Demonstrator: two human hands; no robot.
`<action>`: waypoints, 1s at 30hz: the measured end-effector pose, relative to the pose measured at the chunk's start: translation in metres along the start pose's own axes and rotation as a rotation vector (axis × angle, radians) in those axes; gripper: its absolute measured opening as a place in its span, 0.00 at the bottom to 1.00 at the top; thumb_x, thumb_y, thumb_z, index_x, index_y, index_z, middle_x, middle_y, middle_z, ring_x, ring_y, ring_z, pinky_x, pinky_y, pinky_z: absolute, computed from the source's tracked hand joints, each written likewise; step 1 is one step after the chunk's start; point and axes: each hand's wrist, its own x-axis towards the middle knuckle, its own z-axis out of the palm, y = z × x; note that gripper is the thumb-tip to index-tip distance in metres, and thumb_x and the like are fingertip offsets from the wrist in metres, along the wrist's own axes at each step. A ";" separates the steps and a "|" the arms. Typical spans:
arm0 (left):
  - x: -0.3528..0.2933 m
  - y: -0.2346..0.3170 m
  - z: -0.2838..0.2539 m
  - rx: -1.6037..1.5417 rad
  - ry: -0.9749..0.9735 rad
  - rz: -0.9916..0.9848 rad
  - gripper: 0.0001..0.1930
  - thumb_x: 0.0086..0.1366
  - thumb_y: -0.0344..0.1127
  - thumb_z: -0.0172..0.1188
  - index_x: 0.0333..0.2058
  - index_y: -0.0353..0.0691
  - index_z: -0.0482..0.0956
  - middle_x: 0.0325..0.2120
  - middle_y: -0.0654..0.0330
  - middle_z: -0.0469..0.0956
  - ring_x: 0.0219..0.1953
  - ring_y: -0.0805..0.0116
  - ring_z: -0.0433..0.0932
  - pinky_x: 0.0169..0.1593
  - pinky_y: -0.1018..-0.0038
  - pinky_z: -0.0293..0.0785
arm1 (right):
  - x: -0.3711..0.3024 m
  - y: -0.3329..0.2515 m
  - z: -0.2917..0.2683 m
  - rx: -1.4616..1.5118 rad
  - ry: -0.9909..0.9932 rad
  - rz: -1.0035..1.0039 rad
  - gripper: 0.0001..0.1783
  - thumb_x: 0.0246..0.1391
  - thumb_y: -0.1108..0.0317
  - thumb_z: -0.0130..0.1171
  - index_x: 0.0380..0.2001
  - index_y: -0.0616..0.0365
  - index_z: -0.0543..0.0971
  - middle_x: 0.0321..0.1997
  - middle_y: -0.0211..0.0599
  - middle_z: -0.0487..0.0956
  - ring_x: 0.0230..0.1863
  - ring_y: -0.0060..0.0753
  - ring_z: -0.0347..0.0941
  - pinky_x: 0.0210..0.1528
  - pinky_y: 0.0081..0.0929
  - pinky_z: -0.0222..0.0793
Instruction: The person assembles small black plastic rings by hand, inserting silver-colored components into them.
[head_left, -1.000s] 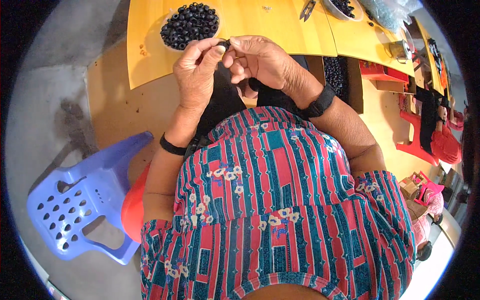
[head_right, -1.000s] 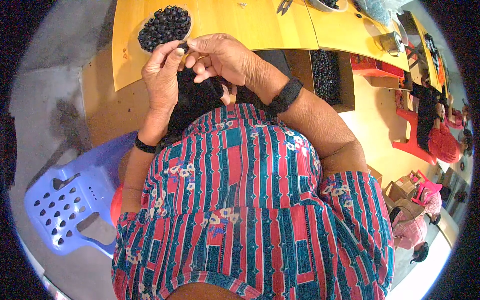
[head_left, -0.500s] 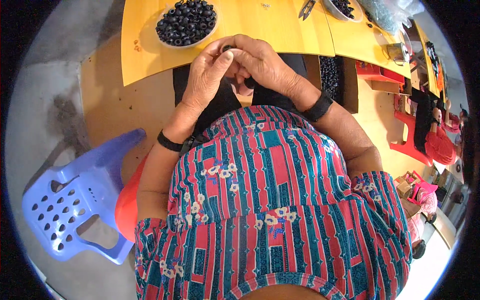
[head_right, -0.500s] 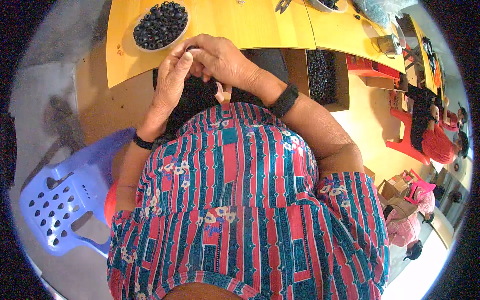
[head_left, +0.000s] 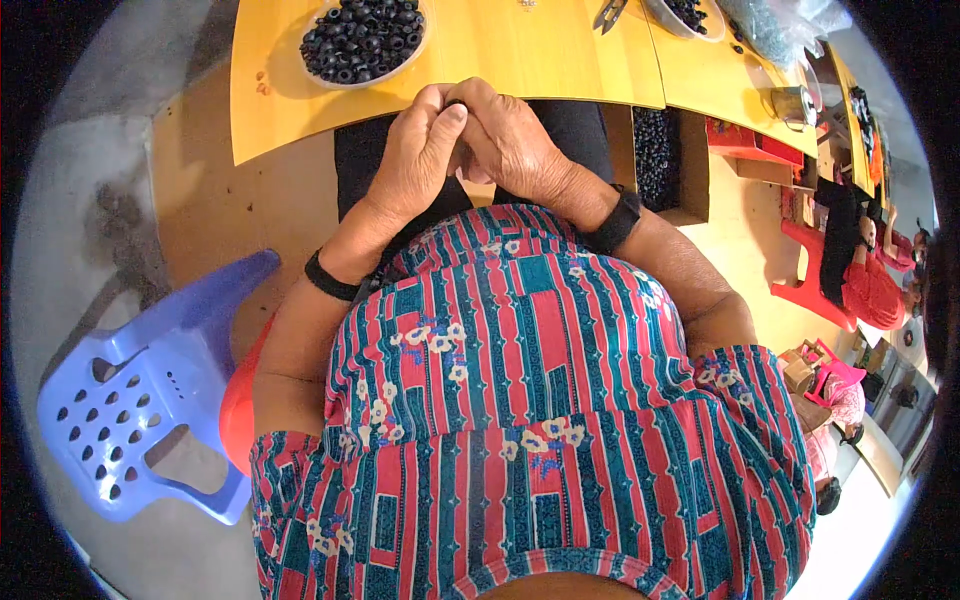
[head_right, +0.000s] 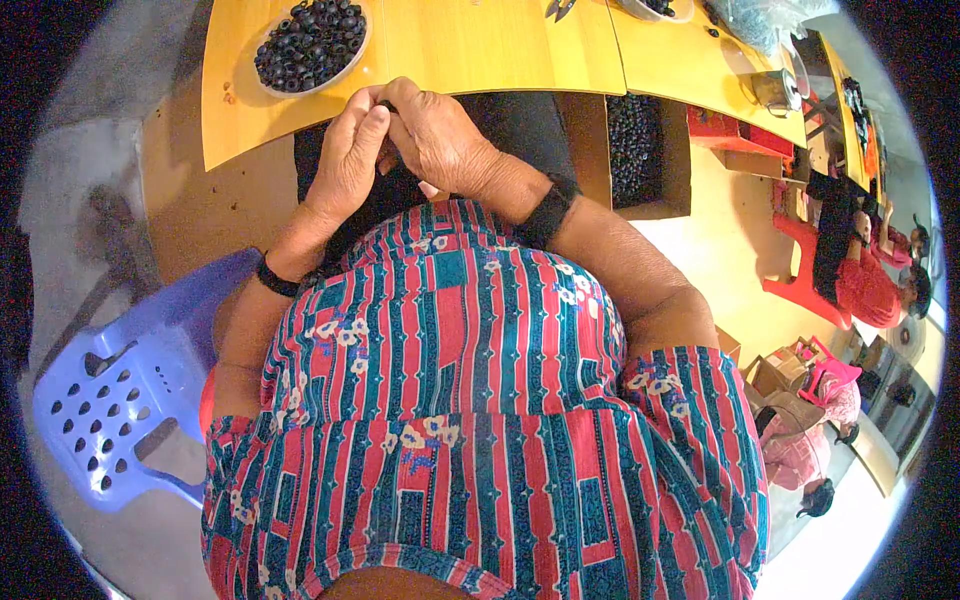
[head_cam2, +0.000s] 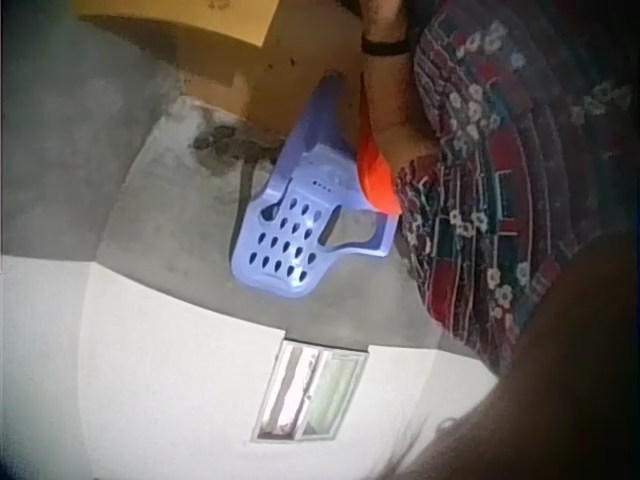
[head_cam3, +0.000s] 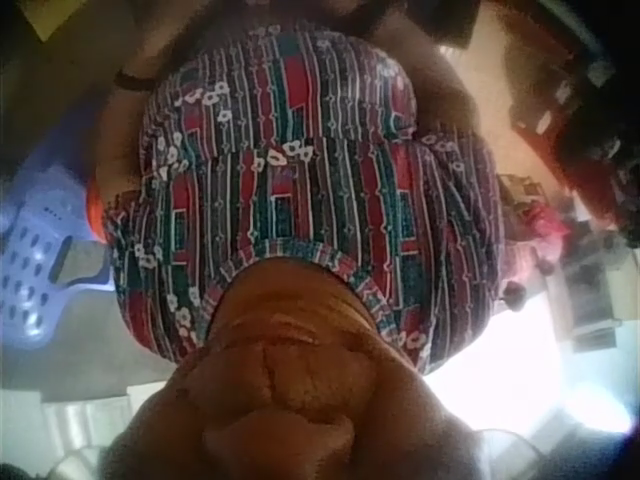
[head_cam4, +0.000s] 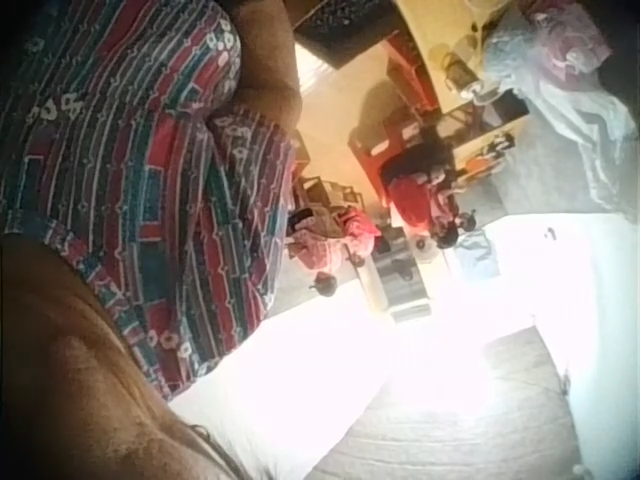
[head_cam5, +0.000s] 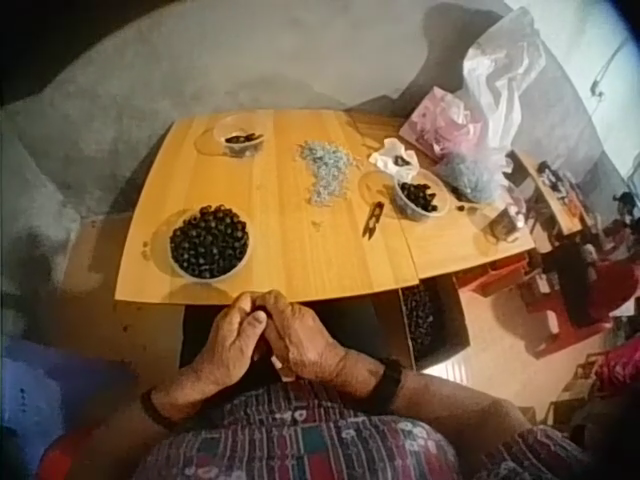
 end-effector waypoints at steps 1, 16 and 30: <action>0.000 -0.001 0.001 -0.001 0.002 -0.004 0.18 0.68 0.44 0.45 0.41 0.31 0.68 0.29 0.55 0.74 0.31 0.70 0.73 0.36 0.75 0.70 | 0.000 -0.001 0.001 0.002 -0.004 0.002 0.14 0.56 0.68 0.45 0.44 0.65 0.67 0.29 0.54 0.74 0.30 0.57 0.74 0.33 0.42 0.71; 0.008 0.007 -0.001 -0.031 0.081 0.129 0.13 0.62 0.33 0.54 0.45 0.37 0.70 0.25 0.65 0.73 0.27 0.80 0.71 0.32 0.82 0.70 | 0.007 0.010 -0.020 1.028 -0.178 0.397 0.16 0.61 0.57 0.42 0.27 0.59 0.68 0.18 0.28 0.66 0.19 0.26 0.71 0.19 0.22 0.71; 0.013 0.002 -0.006 0.093 0.214 0.202 0.09 0.58 0.27 0.59 0.38 0.34 0.77 0.28 0.67 0.72 0.22 0.83 0.66 0.25 0.86 0.64 | 0.011 0.004 -0.025 1.285 -0.295 0.588 0.25 0.62 0.48 0.38 0.15 0.51 0.62 0.13 0.19 0.52 0.16 0.19 0.46 0.25 0.21 0.55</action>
